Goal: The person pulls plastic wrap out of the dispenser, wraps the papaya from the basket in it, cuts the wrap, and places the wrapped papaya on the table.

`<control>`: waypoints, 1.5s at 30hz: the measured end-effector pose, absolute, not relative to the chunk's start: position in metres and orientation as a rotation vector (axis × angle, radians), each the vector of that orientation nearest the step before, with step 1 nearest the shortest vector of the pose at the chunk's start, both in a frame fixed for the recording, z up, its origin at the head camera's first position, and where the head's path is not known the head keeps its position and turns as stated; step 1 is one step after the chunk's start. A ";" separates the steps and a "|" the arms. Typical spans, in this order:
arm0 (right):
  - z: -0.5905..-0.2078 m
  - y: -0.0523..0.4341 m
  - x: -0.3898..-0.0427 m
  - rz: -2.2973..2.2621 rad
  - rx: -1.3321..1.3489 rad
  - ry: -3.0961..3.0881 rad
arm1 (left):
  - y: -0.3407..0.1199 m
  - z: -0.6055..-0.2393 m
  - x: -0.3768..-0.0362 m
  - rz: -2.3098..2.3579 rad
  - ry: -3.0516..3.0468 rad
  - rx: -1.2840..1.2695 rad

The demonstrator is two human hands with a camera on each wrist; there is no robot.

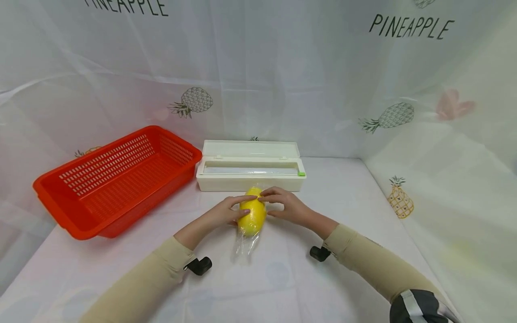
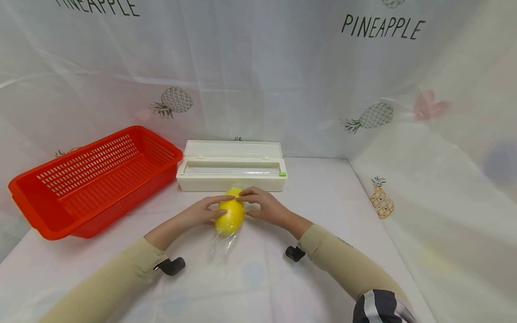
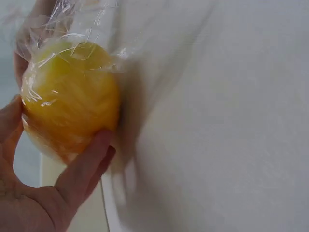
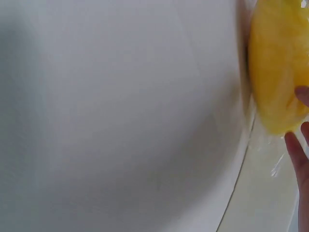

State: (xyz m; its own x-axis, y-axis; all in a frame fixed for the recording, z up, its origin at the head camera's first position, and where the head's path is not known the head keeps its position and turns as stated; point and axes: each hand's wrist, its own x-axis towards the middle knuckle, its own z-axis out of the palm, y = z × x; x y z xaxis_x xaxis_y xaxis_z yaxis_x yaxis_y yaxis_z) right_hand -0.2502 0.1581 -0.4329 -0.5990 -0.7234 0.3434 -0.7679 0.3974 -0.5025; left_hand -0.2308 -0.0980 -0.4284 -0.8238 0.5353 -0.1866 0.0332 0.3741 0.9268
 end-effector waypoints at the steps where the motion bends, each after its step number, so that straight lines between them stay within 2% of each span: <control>1: -0.432 0.159 -0.246 0.989 1.347 -2.577 | -0.096 -0.427 -0.231 1.435 2.182 0.501; 6: -0.426 0.159 -0.222 1.123 1.320 -2.504 | -0.091 -0.424 -0.229 1.370 2.161 0.498; 15: -0.426 0.143 -0.188 1.206 1.627 -2.241 | -0.090 -0.426 -0.230 1.420 2.139 0.392; 25: -0.429 0.135 -0.179 1.099 1.515 -2.159 | -0.087 -0.421 -0.234 1.439 2.132 0.405; 36: -0.406 0.145 -0.154 1.248 1.465 -2.278 | -0.087 -0.424 -0.235 1.486 2.112 0.325; 45: -0.429 0.158 -0.167 1.138 1.496 -2.374 | -0.085 -0.423 -0.238 1.443 2.141 0.353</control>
State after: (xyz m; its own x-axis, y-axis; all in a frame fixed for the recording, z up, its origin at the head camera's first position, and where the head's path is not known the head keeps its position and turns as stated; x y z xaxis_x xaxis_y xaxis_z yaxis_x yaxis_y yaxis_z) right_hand -0.1674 0.1579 -0.4288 -0.5072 -0.7294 0.4590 -0.8146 0.2320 -0.5316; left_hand -0.2383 -0.0846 -0.4228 -0.8258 0.4896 -0.2800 -0.0759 0.3954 0.9154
